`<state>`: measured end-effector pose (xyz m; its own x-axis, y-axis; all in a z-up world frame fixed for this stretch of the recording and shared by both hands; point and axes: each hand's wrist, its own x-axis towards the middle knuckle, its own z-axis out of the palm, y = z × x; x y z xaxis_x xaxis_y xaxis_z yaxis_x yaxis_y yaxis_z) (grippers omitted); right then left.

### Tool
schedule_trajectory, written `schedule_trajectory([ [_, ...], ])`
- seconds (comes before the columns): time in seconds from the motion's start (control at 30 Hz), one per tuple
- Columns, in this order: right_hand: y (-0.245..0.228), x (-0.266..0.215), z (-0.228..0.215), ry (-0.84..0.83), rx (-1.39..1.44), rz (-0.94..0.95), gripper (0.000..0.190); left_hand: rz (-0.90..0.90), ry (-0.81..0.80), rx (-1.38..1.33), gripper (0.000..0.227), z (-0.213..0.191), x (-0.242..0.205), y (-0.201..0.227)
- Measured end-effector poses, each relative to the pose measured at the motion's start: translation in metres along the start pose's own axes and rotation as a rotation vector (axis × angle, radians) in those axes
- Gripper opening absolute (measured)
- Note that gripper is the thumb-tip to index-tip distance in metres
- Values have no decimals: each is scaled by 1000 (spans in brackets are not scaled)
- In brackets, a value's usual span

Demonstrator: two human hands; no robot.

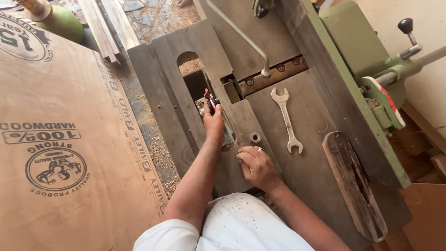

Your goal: Adjusting and replacing components on a table saw using wrenches and metal parts.

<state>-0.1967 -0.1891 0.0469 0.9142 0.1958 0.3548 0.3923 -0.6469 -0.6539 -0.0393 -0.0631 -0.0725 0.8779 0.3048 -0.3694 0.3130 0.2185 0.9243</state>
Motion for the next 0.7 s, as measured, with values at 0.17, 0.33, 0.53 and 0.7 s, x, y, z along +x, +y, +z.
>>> schedule_trajectory([
  [0.17, 2, -1, 0, 0, 3, -6, 15, 9, -15, -31, 53, 0, 2, -6],
  [0.33, 1, -1, 0, 3, -2, -9, 14, 7, -2, -19, 48, 1, 6, -11],
  [0.53, 0, 0, -1, 3, 6, 0, 14, -71, 14, 55, 48, 0, 1, 6],
  [0.7, -3, 1, -2, 14, 18, -1, 13, -211, 49, -16, 63, -3, 13, -6],
])
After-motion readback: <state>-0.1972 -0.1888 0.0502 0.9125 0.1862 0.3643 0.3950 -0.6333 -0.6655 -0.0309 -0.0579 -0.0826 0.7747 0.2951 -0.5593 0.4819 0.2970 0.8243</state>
